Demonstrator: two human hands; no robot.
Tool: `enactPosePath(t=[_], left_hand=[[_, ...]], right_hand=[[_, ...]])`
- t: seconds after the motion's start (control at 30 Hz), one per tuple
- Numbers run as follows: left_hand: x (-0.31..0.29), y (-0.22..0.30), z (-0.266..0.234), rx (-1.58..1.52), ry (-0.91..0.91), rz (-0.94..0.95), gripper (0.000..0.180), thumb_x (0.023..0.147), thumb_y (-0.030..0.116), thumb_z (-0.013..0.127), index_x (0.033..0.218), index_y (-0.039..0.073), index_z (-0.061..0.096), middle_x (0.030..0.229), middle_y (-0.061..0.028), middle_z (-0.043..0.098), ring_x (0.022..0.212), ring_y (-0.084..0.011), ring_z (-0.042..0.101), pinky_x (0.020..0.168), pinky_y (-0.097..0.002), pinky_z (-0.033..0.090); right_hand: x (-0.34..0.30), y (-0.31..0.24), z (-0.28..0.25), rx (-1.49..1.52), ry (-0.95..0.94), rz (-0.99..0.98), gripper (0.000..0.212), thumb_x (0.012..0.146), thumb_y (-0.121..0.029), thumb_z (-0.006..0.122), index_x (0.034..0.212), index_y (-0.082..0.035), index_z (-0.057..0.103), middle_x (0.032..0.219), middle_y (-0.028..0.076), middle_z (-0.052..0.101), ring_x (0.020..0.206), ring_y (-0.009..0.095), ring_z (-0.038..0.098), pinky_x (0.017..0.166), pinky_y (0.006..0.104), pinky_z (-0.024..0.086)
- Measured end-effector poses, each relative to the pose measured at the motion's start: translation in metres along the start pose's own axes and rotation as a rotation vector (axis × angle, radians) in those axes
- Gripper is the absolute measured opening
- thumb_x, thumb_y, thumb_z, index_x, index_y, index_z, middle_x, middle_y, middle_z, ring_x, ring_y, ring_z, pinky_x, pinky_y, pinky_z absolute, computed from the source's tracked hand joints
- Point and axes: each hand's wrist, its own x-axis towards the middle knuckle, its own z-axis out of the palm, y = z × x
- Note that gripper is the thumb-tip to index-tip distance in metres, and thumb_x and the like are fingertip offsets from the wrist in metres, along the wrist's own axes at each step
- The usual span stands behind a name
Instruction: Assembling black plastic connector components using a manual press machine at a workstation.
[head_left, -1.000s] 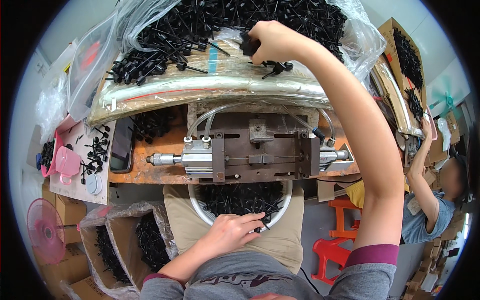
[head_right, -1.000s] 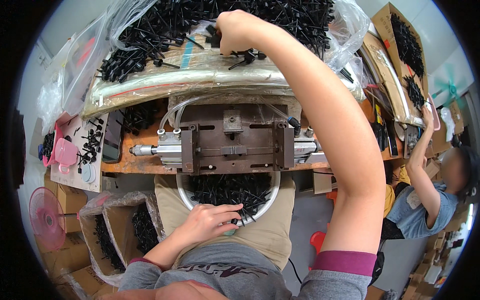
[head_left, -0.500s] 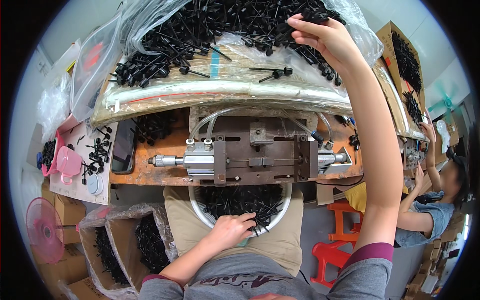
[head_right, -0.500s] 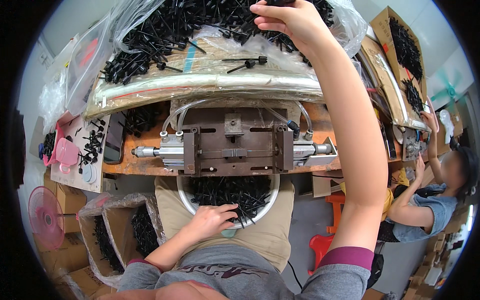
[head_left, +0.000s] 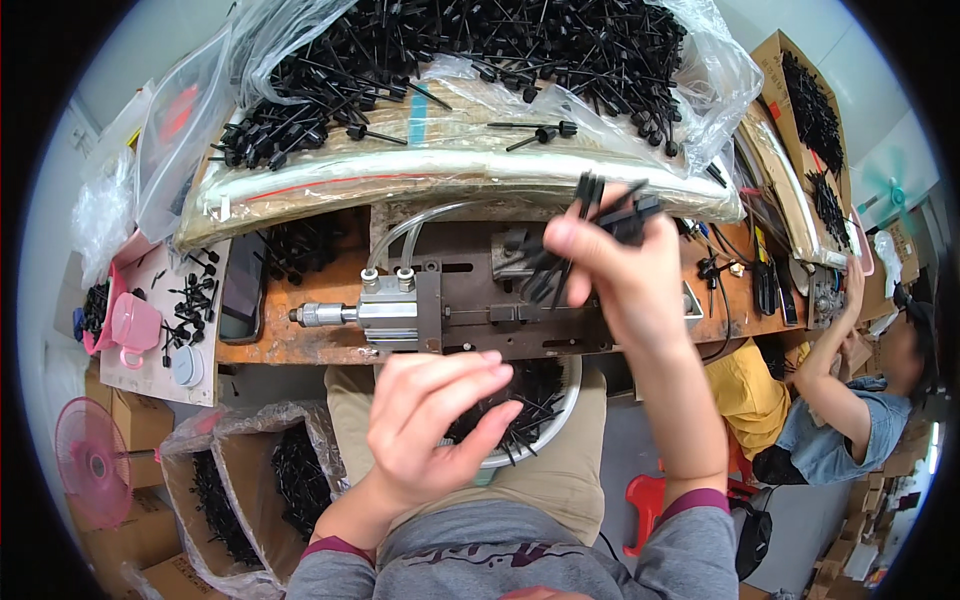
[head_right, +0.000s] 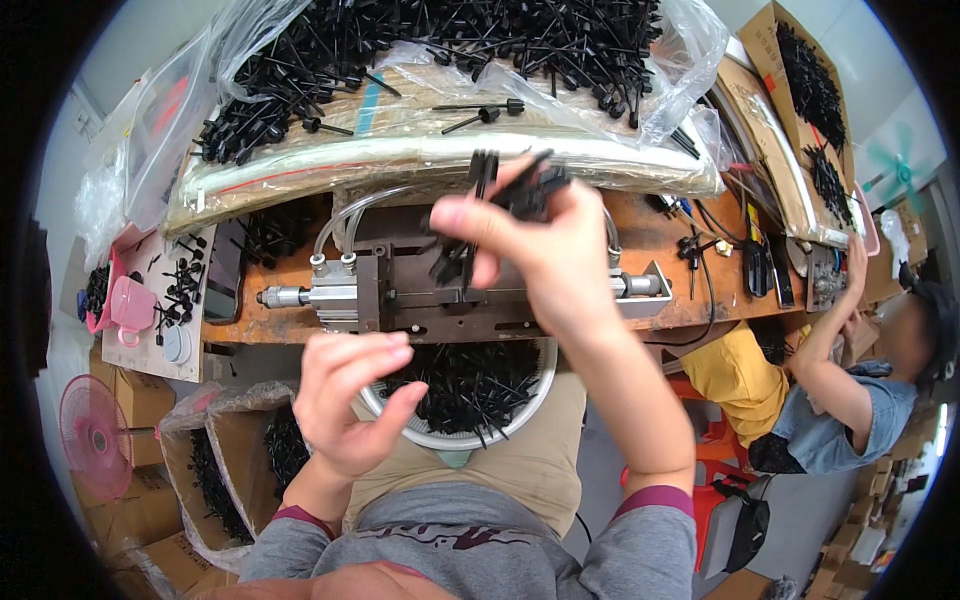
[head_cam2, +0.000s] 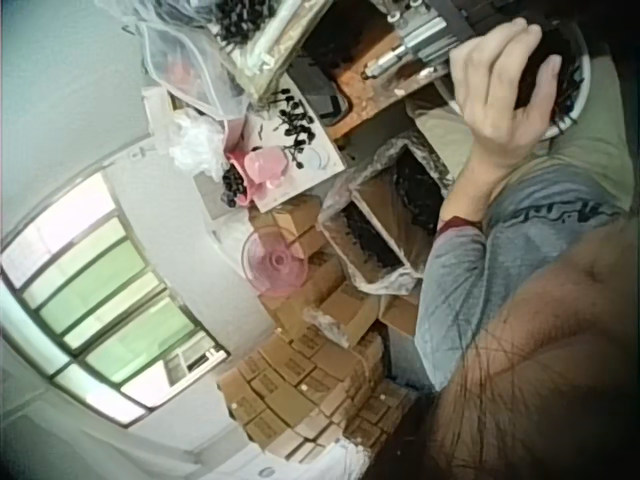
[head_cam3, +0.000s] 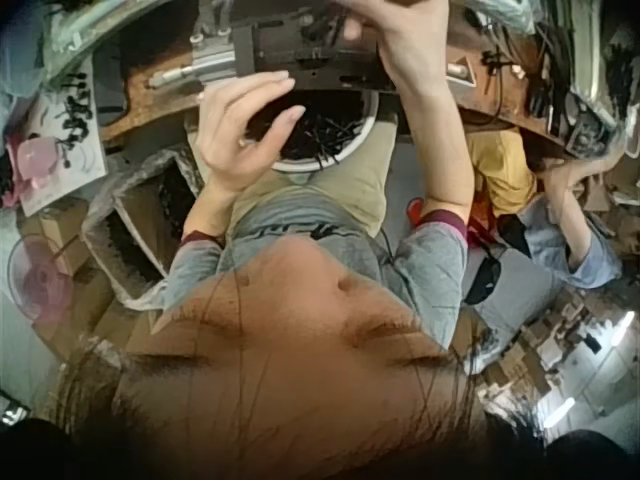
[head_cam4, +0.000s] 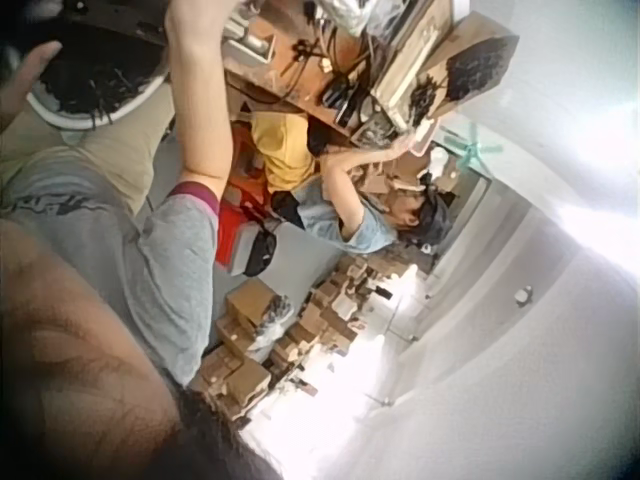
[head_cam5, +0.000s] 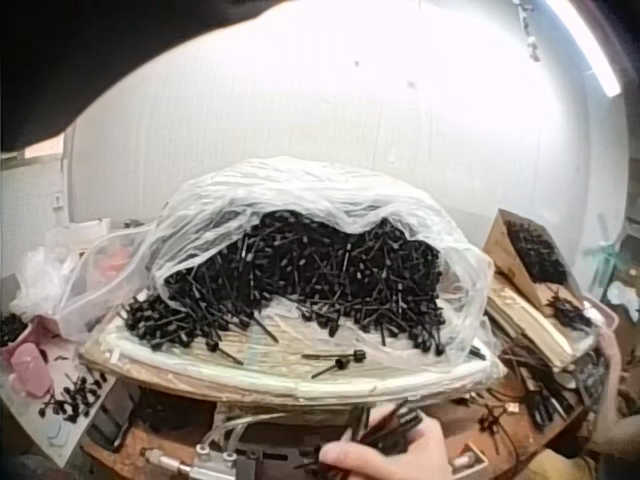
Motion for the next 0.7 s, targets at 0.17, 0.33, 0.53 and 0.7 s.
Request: enactPosePath(t=[0.17,0.33,0.53,0.7], left_hand=[[0.007,0.009,0.004,-0.358,-0.053,-0.305,0.043,0.070,0.003,0.085,0.109,-0.001,0.067,0.102,-0.0137,0.068,0.084,-0.0181,0.067,0.072,-0.0282,0.055],[-0.011,0.000,0.009,-0.569,-0.191,-0.466,0.041,0.068,-0.005,0.084,0.106,-0.004,0.068,0.102,-0.0134,0.066,0.086,-0.0164,0.067,0.076,-0.0259,0.059],[-0.021,-0.005,0.009,-0.622,-0.269,-0.584,0.035,0.067,-0.007,0.083,0.099,-0.002,0.070,0.095,-0.0112,0.067,0.081,-0.0140,0.067,0.071,-0.0249,0.058],[-0.022,-0.008,0.013,-0.524,-0.355,-0.513,0.032,0.066,-0.006,0.083,0.095,0.000,0.072,0.090,-0.0085,0.068,0.074,-0.0120,0.066,0.064,-0.0239,0.055]], right_hand=[[-0.039,0.033,-0.013,-0.840,-0.048,-0.918,0.023,0.070,-0.003,0.080,0.090,0.000,0.069,0.089,0.013,0.068,0.070,0.020,0.069,0.056,0.0265,0.055],[-0.070,0.056,-0.018,-0.970,-0.207,-1.094,0.029,0.071,-0.007,0.074,0.096,0.006,0.068,0.099,0.018,0.066,0.075,0.023,0.070,0.063,0.0299,0.059],[-0.083,0.067,-0.030,-1.014,-0.288,-1.034,0.025,0.072,-0.002,0.070,0.095,0.008,0.068,0.106,0.022,0.067,0.077,0.023,0.069,0.068,0.0289,0.059],[-0.091,0.071,-0.044,-0.799,-0.077,-0.790,0.026,0.076,0.007,0.070,0.102,0.003,0.068,0.109,0.022,0.066,0.078,0.025,0.070,0.065,0.0285,0.058]])
